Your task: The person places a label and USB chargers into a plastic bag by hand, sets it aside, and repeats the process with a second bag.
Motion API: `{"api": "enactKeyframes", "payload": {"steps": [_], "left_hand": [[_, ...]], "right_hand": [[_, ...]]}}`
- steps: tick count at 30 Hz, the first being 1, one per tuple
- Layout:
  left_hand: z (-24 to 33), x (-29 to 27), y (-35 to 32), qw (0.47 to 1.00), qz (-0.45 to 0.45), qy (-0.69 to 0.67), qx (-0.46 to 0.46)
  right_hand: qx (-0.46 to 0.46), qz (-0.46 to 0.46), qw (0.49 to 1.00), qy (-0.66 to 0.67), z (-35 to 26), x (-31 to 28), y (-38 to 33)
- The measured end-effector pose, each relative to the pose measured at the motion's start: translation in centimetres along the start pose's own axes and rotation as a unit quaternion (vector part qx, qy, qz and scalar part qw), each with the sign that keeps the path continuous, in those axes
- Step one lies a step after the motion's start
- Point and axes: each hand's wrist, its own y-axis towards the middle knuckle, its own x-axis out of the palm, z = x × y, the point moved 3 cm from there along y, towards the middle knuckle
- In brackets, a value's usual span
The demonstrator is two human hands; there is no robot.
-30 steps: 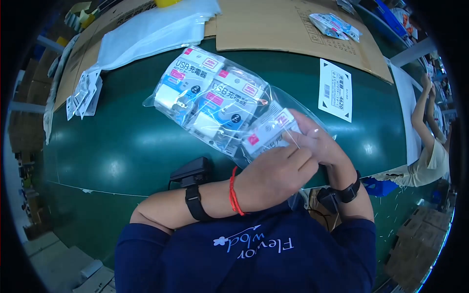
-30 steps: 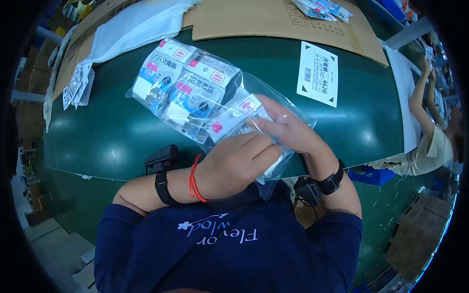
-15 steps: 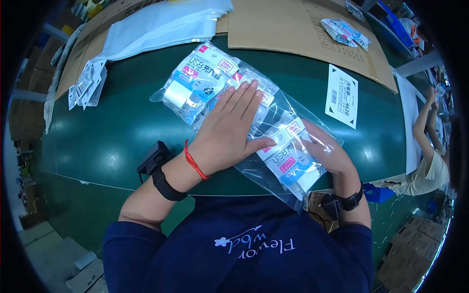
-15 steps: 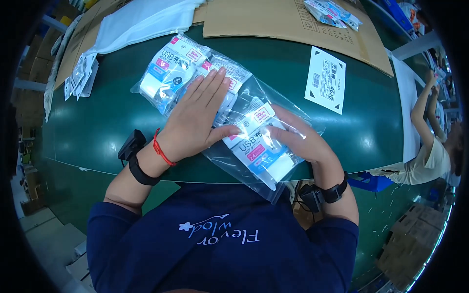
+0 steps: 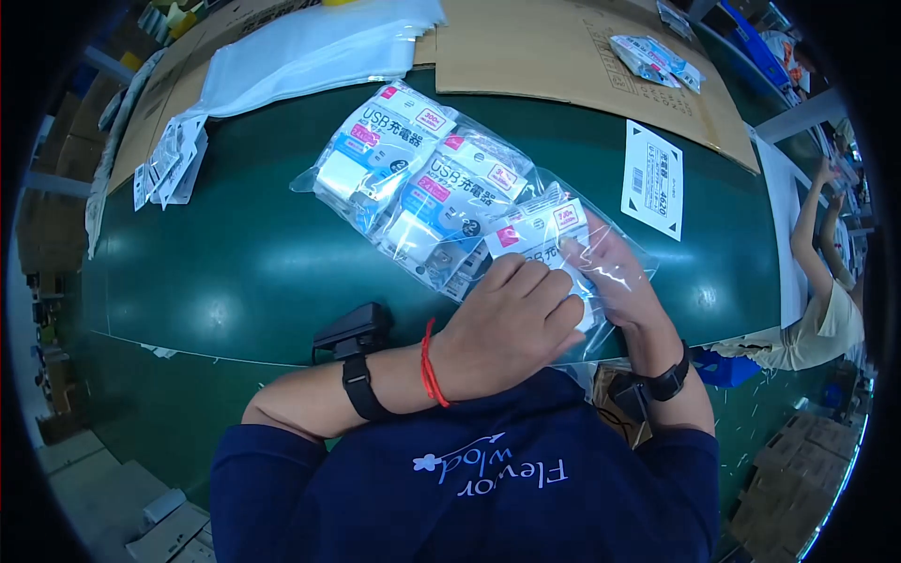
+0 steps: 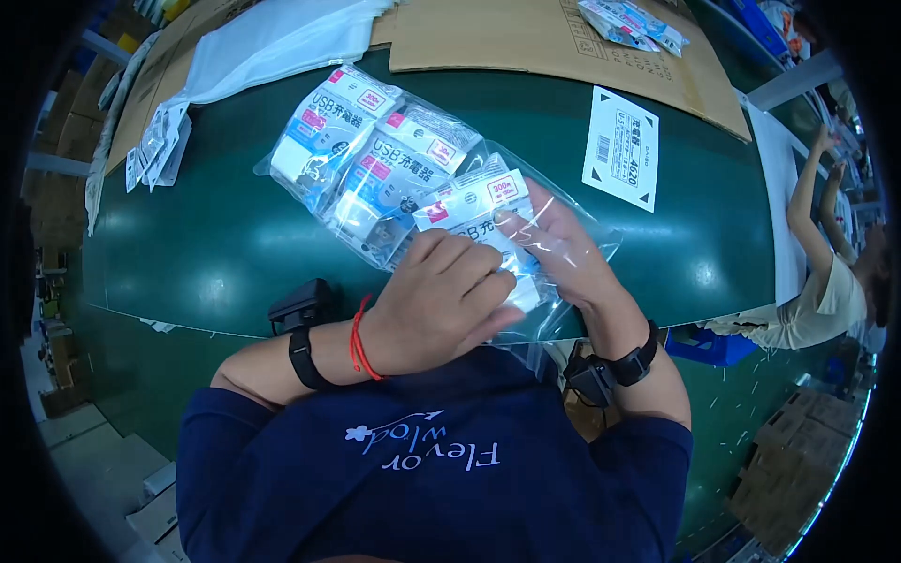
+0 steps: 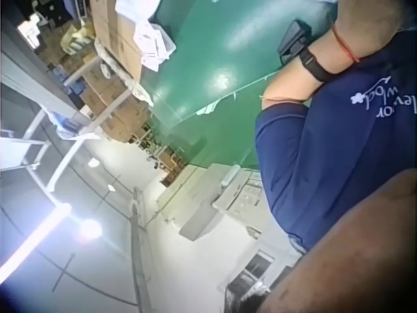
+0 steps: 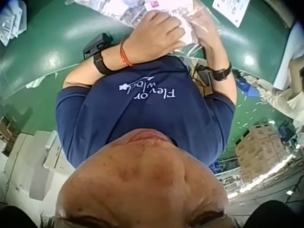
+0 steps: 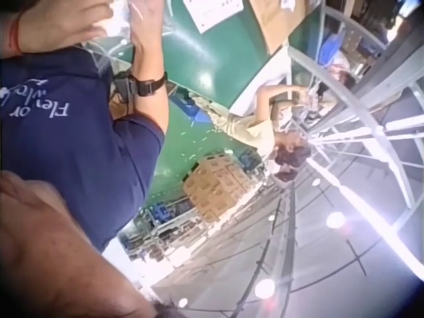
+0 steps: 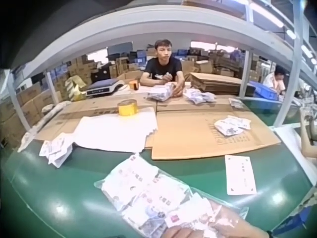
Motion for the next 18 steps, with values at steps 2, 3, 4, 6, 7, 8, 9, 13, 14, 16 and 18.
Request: {"api": "enactKeyframes", "payload": {"steps": [2, 3, 4, 6, 7, 8, 9, 13, 14, 16, 18], "left_hand": [[-0.1, 0.1, 0.0, 1.0, 0.001, 0.007, 0.011], [0.0, 0.1, 0.0, 1.0, 0.0, 0.011, 0.02], [0.1, 0.1, 0.0, 0.999, 0.0, 0.016, 0.03], [0.5, -0.1, -0.1, 0.999, 0.0, 0.01, 0.037], [0.8, -0.3, -0.1, 0.999, 0.002, 0.005, 0.044], [1.0, -0.4, -0.1, 0.999, 0.004, -0.001, 0.053], [1.1, -0.2, -0.1, 0.999, 0.002, -0.001, 0.054], [1.7, 0.6, 0.3, 0.995, 0.05, -0.013, 0.082], [1.6, 0.4, 0.4, 0.995, 0.059, -0.015, 0.079], [1.3, -0.2, 0.4, 0.994, 0.078, -0.019, 0.073], [0.9, -0.7, 0.3, 0.994, 0.077, -0.024, 0.074]], "right_hand": [[-0.01, -0.008, 1.0, 0.021, 0.0, 0.1, 0.3], [-0.017, -0.016, 0.999, 0.043, 0.0, 0.2, 0.3], [-0.024, -0.024, 0.997, 0.065, 0.0, 0.4, 0.3], [-0.023, -0.001, 0.996, 0.081, 0.1, 0.8, 0.3], [-0.023, 0.022, 0.995, 0.097, 0.1, 1.2, 0.4], [-0.023, 0.045, 0.992, 0.112, 0.1, 1.6, 0.6], [-0.024, 0.047, 0.992, 0.113, 0.4, 2.2, 0.9], [-0.12, 0.143, 0.977, 0.103, 1.6, 3.6, 1.8], [-0.125, 0.153, 0.979, 0.06, 1.6, 3.8, 1.9], [-0.132, 0.17, 0.976, -0.026, 1.6, 3.9, 2.0], [-0.064, 0.113, 0.99, -0.056, 0.6, 2.2, 0.9]]}}
